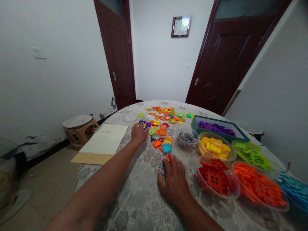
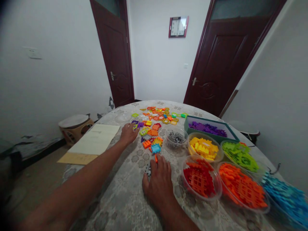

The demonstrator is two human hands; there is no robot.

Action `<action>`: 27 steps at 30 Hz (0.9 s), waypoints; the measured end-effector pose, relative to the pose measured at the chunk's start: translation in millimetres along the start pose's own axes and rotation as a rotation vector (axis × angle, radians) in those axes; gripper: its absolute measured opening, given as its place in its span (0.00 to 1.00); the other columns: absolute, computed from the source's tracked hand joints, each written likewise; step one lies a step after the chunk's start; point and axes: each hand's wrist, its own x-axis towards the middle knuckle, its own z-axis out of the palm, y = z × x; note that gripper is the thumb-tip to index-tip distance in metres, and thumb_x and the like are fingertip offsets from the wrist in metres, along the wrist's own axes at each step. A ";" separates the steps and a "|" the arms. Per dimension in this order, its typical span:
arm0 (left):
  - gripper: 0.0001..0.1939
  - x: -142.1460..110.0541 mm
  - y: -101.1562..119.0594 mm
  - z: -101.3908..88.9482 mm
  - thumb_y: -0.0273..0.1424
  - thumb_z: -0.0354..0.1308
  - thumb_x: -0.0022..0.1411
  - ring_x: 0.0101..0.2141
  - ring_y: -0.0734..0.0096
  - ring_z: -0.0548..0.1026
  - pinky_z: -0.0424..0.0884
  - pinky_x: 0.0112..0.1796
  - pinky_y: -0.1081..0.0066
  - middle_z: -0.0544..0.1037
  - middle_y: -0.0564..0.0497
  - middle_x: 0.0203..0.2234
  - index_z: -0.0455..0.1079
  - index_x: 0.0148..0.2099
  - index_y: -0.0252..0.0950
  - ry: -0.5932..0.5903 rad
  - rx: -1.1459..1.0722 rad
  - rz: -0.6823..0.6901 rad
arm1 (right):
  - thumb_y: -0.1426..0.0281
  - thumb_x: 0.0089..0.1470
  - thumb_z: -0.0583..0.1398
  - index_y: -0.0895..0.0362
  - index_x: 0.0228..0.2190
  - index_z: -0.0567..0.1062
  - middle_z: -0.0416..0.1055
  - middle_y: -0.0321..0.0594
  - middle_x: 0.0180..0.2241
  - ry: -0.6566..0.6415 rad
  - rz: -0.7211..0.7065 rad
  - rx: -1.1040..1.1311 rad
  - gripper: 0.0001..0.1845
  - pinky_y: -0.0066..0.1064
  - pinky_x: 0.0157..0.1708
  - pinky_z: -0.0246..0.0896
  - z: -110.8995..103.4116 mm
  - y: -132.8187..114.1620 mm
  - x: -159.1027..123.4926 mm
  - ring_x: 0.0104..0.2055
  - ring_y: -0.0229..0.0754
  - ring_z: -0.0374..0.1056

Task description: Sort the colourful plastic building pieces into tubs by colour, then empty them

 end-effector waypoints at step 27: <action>0.23 39.9 7.4 48.0 0.52 0.58 0.68 0.65 0.41 0.64 0.54 0.64 0.40 0.73 0.45 0.64 0.77 0.61 0.55 -0.476 0.156 0.299 | 0.60 0.62 0.62 0.52 0.61 0.71 0.62 0.56 0.69 -0.024 0.024 -0.010 0.28 0.65 0.67 0.57 4.0 2.7 2.8 0.71 0.66 0.58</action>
